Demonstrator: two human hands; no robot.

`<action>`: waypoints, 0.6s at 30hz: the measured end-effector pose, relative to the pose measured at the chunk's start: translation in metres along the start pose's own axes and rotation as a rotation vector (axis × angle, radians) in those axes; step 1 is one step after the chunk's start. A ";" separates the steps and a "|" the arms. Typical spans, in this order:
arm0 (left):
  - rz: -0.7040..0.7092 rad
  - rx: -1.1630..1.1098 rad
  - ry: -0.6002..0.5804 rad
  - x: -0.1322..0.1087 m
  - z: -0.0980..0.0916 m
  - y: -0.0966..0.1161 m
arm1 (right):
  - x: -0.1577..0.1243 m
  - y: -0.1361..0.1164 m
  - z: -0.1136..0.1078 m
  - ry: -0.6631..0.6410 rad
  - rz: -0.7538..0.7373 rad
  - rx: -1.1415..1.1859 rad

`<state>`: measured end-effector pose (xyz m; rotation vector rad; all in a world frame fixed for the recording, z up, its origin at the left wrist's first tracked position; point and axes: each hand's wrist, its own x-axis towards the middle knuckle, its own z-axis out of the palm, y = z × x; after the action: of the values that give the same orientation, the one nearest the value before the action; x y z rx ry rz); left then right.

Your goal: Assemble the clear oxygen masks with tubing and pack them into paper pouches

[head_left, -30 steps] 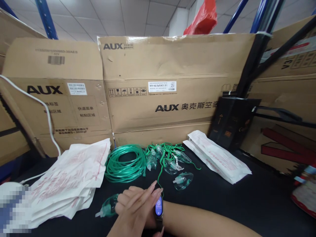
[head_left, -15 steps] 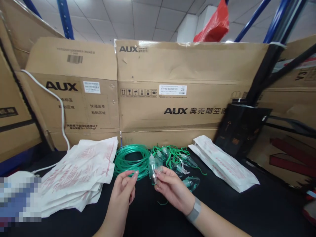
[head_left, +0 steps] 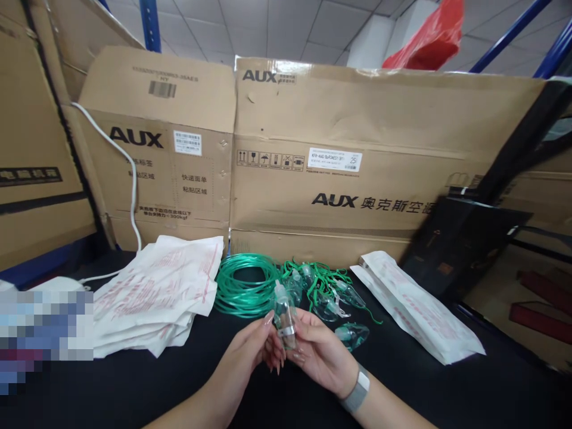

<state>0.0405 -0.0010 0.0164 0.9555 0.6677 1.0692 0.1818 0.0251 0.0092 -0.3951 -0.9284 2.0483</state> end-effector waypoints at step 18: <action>-0.031 0.083 0.011 -0.002 0.002 0.007 | -0.002 -0.002 0.008 0.039 0.004 -0.122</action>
<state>0.0388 -0.0021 0.0237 1.0084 0.7387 1.0264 0.1799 0.0204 0.0163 -0.5016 -1.0328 1.9863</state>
